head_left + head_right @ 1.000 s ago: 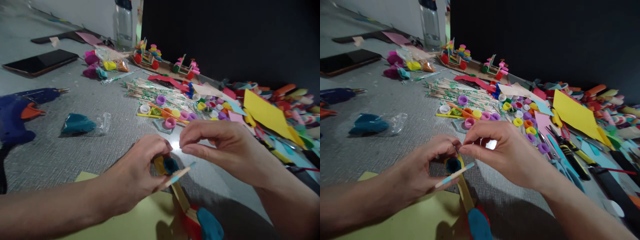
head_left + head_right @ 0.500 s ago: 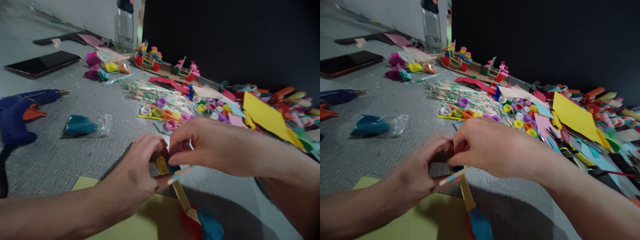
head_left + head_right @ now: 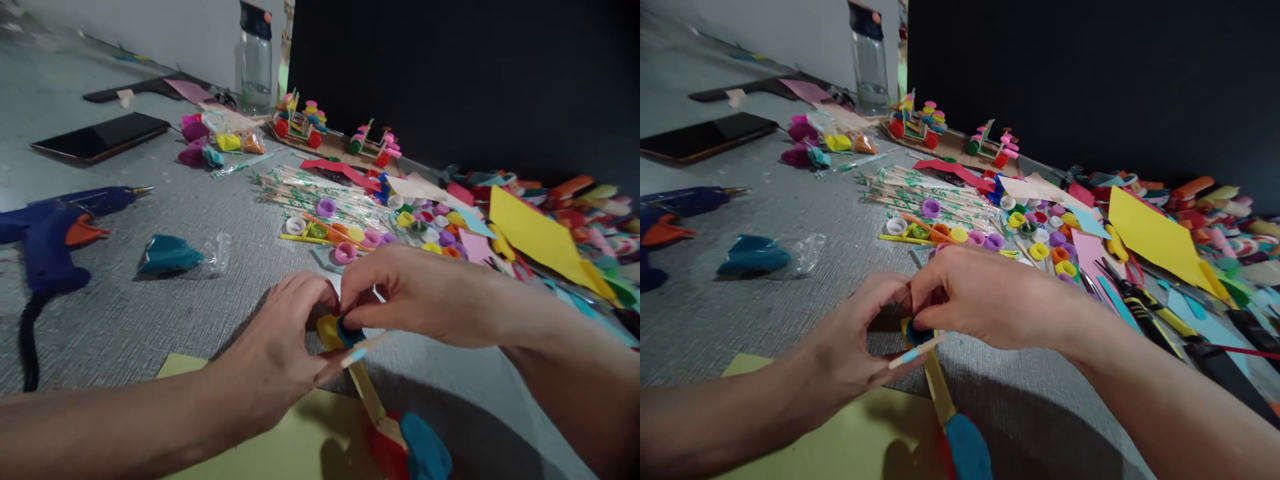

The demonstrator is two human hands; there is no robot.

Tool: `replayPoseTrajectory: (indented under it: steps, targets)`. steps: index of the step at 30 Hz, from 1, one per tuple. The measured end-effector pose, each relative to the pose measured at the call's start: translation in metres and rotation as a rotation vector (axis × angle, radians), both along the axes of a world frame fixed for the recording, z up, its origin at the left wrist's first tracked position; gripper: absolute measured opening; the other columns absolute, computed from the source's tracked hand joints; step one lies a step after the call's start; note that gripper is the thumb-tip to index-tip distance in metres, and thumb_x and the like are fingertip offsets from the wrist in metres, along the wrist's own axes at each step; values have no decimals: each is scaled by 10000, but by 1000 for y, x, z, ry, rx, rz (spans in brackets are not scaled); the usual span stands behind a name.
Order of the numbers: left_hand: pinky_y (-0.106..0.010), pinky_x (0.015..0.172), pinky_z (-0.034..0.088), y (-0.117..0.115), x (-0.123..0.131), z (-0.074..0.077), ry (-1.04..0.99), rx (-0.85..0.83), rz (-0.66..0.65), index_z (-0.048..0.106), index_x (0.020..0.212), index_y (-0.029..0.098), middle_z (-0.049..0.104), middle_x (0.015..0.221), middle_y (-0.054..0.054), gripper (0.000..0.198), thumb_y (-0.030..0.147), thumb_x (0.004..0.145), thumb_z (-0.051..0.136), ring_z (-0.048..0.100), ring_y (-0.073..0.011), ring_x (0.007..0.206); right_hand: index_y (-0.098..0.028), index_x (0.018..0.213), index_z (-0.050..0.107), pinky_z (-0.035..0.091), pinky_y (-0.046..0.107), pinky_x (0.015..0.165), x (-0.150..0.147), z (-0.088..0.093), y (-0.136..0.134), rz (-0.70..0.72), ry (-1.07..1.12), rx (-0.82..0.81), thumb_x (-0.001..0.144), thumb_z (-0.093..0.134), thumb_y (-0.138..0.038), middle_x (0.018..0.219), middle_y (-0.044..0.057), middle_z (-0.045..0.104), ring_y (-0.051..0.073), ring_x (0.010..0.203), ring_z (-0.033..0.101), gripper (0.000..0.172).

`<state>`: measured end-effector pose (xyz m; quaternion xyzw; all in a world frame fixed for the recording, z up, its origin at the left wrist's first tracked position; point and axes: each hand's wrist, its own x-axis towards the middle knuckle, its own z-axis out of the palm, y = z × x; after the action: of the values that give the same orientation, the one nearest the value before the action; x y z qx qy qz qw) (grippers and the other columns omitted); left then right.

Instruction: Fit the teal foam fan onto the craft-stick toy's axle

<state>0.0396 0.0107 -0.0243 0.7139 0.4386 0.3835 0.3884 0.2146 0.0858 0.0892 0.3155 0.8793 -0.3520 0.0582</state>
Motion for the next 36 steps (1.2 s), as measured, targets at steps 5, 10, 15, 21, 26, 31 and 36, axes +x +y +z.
replayPoseTrajectory:
  steps: [5,10,15,21,26,31,36]
  targets:
    - [-430,873,488,1,0,5,43,22,-1,546,987,239,602,1065,-38,287,397,858,748,585,-238,995,-209,785,755,367,239,555,5,4,-3,10,13,37,929,628,-204,676,-49,656,91,610,541,192]
    - [-410,867,480,0,0,4,43,92,-9,532,958,236,610,1081,-42,231,319,873,730,576,-225,1011,-217,848,767,379,243,574,22,2,-4,-138,74,156,969,621,-315,740,-29,681,107,668,570,213]
    - [-412,885,474,0,0,4,71,128,-21,538,967,234,612,1090,-41,247,260,846,752,577,-228,1031,-202,872,763,400,227,588,37,-17,-4,-169,107,42,964,621,-309,730,-27,664,100,655,544,200]
    - [-437,952,463,5,-2,5,88,143,-25,579,1020,247,618,1155,-39,206,221,872,720,576,-239,1124,-204,949,760,466,218,642,48,-37,-17,-238,209,-2,955,631,-275,819,0,726,115,722,619,147]
    - [-452,980,455,10,-2,1,80,176,20,582,1019,260,616,1165,-44,244,230,847,753,564,-250,1164,-204,964,741,489,238,646,50,-55,-33,-294,305,124,970,631,-281,899,40,741,146,779,655,135]
    - [-432,944,468,7,-5,5,84,126,15,572,1022,257,602,1143,-39,269,269,832,762,559,-243,1125,-196,1008,729,488,240,664,47,-65,-40,-293,465,141,995,618,-283,874,29,710,134,764,640,143]
    - [-453,1005,434,2,-8,17,106,48,-46,553,1066,252,590,1177,-25,348,96,761,616,515,-242,1181,-227,1081,721,477,238,658,49,-67,-42,-265,507,219,999,629,-270,905,23,715,132,786,656,130]
